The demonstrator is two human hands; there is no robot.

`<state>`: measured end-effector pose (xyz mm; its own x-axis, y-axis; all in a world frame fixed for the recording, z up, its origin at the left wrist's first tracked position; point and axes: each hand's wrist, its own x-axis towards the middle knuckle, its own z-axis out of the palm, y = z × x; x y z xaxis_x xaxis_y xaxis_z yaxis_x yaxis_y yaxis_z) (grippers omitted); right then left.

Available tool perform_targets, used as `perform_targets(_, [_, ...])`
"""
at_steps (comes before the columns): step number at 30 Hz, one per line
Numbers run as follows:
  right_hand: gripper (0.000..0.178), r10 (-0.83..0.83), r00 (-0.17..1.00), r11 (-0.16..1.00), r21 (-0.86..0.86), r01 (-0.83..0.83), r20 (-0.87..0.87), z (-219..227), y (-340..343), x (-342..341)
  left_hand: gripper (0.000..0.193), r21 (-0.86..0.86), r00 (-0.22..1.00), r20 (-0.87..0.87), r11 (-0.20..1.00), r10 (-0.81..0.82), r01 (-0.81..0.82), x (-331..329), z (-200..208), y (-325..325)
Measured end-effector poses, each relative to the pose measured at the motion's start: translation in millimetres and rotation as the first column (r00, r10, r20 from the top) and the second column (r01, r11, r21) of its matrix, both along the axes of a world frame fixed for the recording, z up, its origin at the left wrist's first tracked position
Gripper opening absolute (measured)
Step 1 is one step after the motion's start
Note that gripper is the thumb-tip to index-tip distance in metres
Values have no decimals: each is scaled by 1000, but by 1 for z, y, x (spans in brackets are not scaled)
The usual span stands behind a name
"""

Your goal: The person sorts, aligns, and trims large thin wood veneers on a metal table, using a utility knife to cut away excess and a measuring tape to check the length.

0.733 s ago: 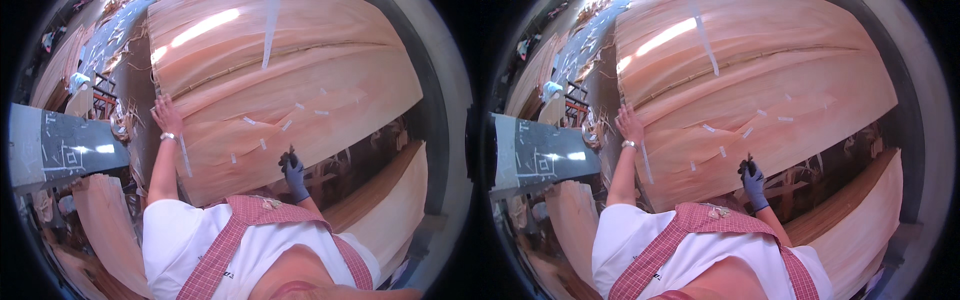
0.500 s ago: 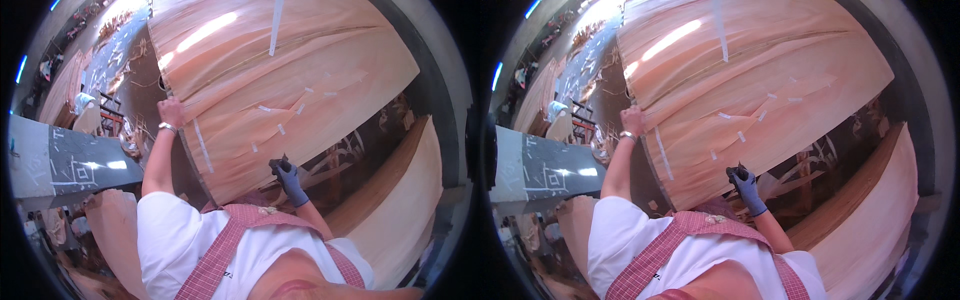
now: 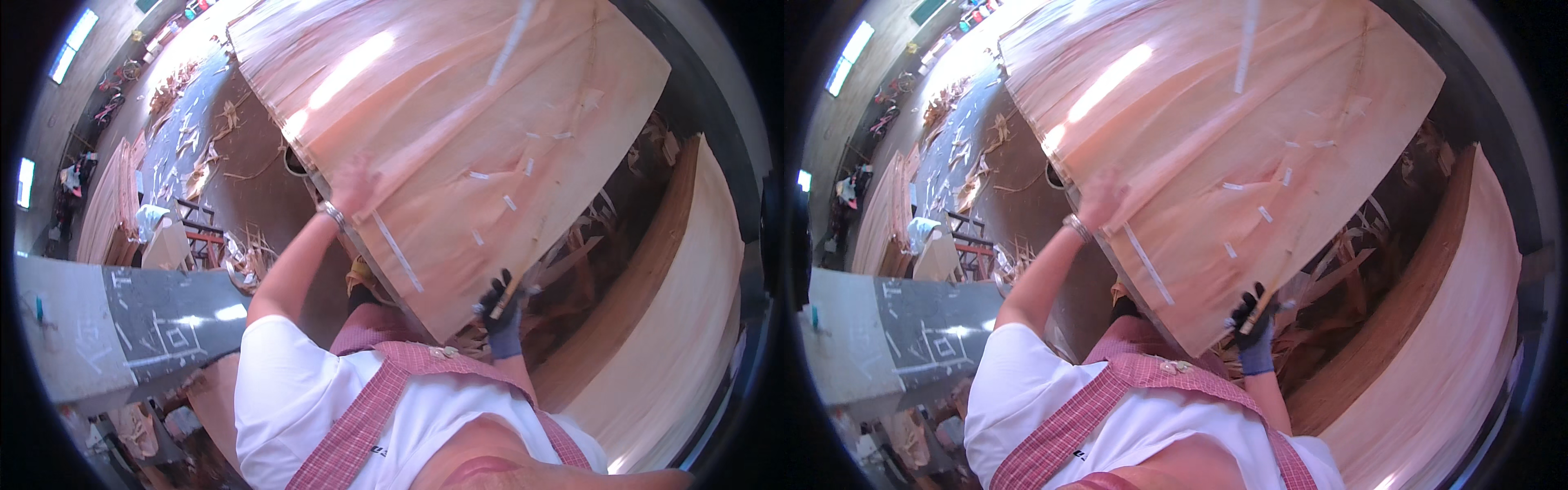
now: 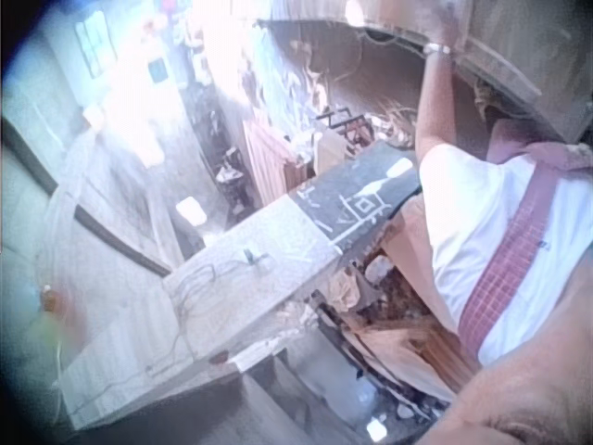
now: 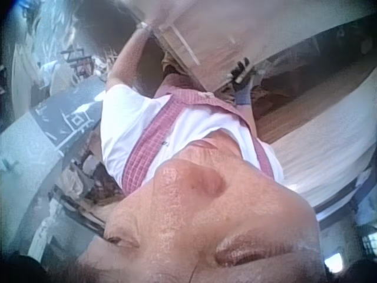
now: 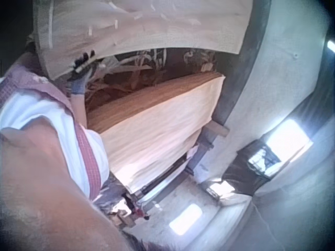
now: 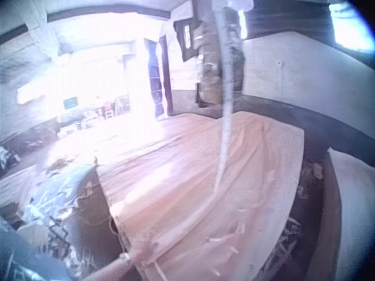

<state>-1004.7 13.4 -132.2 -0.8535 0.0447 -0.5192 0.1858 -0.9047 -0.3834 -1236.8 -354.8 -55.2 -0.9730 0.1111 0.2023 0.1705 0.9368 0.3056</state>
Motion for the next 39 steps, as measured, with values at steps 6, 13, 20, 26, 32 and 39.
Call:
perform_targets(6, [47,-229,952,773,633,50,204,60,-53,-11,73,-90,855,316,910,411,-404,-194,-25,-188])
perform_targets(13, [48,-236,897,630,762,-151,373,88,-142,-56,78,-237,788,280,835,548,-496,-325,-56,-331])
perform_targets(20, [33,-451,784,460,864,-205,426,87,-198,-78,42,-404,898,196,867,394,-292,-342,-29,-333])
perform_targets(26, [20,-458,857,369,927,-59,237,20,-228,-50,13,-64,991,-28,990,-127,125,-308,-4,-265])
perform_targets(32, [25,-306,904,675,738,-15,299,41,-282,-76,23,60,852,67,854,-519,516,-204,73,-49])
perform_targets(39, [25,-172,914,727,673,-133,367,69,-274,-99,14,-83,579,197,575,-791,814,-112,44,150])
